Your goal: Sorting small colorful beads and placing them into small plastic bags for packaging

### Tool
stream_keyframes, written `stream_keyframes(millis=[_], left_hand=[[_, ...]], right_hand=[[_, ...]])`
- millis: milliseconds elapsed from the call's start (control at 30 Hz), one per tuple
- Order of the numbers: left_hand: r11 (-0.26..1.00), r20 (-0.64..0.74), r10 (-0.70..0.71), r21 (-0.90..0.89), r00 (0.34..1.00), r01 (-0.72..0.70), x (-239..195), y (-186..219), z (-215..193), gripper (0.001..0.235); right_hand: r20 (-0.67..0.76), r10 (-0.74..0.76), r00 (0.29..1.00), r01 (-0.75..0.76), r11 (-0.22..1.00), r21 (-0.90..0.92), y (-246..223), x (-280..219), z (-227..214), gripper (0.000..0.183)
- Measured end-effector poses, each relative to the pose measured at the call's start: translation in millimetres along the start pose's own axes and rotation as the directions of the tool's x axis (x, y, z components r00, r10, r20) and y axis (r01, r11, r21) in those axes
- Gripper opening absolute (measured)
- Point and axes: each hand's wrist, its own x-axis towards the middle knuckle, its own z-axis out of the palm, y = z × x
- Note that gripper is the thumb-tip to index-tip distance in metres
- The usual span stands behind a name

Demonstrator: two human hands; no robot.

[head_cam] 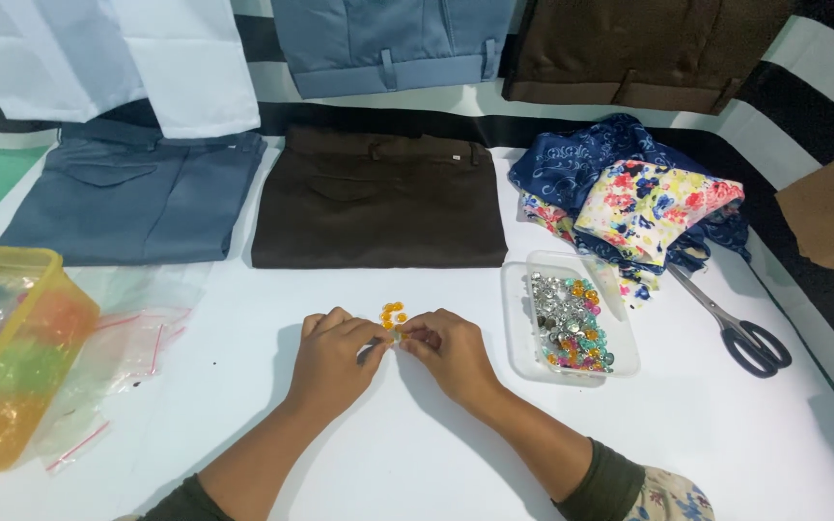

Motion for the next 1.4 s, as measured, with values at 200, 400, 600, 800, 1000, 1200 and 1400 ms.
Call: stream_keyframes(millis=[200,400,600,800,1000,1200,1400], left_hand=[[0.999,0.059,-0.045,-0.016,0.997,0.046,2,9,-9,0.006],[0.998,-0.021,-0.016,-0.055,1.000,0.015,0,7,-18,0.010],[0.998,-0.279,0.006,-0.051,0.960,-0.021,-9,-30,-49,0.025],[0.986,-0.383,-0.032,0.136,0.923,0.091,-47,-66,-106,0.010],[0.890,-0.157,-0.446,0.025,0.881,0.455,-114,-125,-176,0.043],[0.851,-0.082,-0.519,0.049,0.851,0.524,-193,-140,-187,0.055],[0.895,-0.354,-0.294,0.224,0.888,0.385,-203,-135,-167,0.022]], right_hand=[[-0.011,0.018,1.000,-0.018,1.000,-0.016,4,-2,5,0.014],[-0.202,-0.226,0.953,0.209,0.973,-0.101,-2,-9,6,0.017],[-0.171,-0.847,0.503,0.726,0.521,-0.448,-26,-23,50,0.008],[0.007,-0.928,0.373,0.907,0.363,-0.212,-82,-21,101,0.008],[-0.033,-0.928,0.370,0.906,0.368,-0.210,-106,15,161,0.017],[0.088,-0.928,0.361,0.932,0.357,-0.065,-137,30,193,0.017],[0.139,-0.899,0.416,0.909,0.407,-0.091,-158,30,240,0.029]])
